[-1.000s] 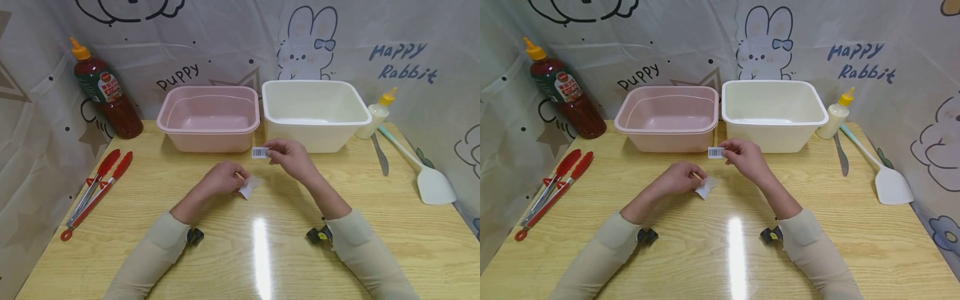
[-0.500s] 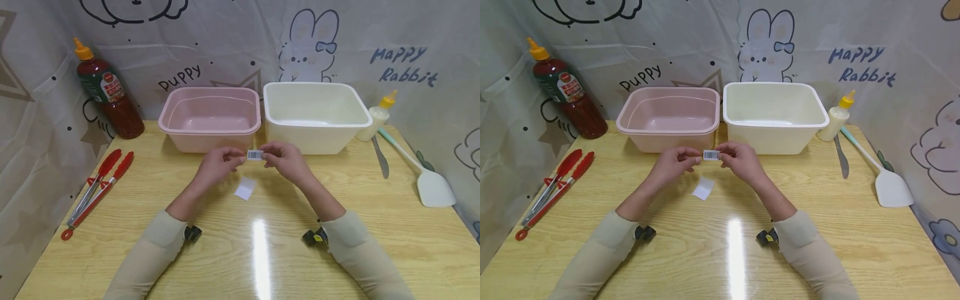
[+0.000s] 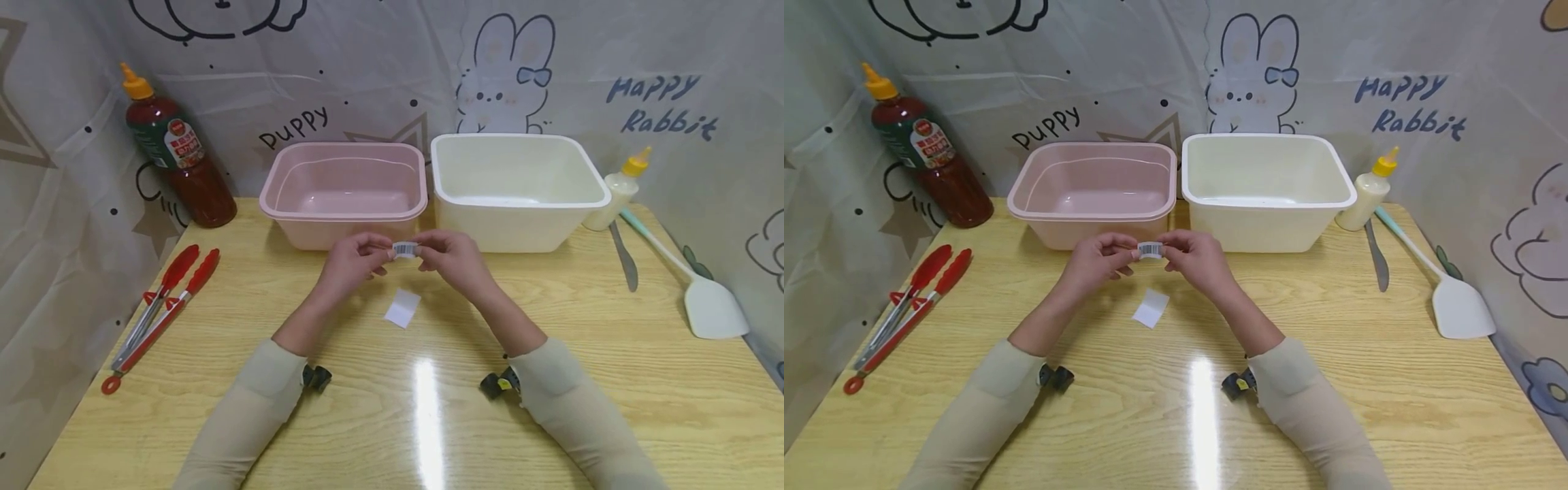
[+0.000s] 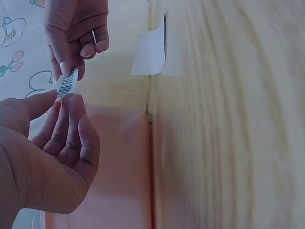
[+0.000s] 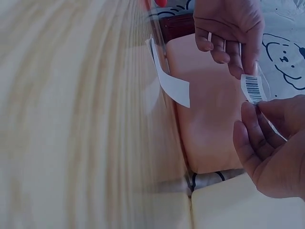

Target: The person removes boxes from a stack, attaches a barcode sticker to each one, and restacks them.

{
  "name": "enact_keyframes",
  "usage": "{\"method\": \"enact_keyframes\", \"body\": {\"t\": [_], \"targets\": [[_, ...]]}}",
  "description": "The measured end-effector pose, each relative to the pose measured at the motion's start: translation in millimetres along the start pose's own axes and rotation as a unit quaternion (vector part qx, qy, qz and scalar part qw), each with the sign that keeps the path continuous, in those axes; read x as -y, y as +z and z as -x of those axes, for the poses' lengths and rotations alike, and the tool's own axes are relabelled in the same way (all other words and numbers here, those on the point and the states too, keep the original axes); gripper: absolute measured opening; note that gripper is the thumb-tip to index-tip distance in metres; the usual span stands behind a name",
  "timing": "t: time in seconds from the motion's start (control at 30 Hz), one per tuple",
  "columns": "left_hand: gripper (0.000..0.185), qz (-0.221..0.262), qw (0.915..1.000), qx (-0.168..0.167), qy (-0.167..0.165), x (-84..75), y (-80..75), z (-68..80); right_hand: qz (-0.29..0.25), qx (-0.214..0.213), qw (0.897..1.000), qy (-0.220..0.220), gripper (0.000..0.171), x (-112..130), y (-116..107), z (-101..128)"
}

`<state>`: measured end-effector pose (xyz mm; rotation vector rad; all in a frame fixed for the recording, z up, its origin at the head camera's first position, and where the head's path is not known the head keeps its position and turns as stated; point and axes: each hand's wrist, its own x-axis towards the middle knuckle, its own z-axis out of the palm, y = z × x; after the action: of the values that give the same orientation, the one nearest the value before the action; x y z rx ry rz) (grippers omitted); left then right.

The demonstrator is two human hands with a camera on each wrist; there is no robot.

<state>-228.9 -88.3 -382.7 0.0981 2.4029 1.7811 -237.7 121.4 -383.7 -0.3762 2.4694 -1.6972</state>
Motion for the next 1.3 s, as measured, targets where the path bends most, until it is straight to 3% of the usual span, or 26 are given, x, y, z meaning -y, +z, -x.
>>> {"method": "enact_keyframes", "body": {"t": [0.3,0.53,0.83,1.3], "targets": [[0.016,-0.002,0.9996,-0.028,0.002,3.1,-3.7,-4.1,-0.034,0.002,0.999,0.020,0.035,0,9,-6],[0.017,-0.010,0.9992,-0.038,0.002,4.5,-3.4,-6.2,-0.033,0.002,0.998,0.053,0.022,-2,13,-10],[0.026,-0.004,0.9985,-0.053,-0.016,5.5,0.5,-10.2,-0.081,-0.016,0.992,0.094,0.027,-11,15,-22],[0.037,-0.006,0.9992,-0.032,-0.024,9.6,0.1,-12.8,-0.092,-0.025,0.989,0.112,0.029,-16,19,-34]]}}
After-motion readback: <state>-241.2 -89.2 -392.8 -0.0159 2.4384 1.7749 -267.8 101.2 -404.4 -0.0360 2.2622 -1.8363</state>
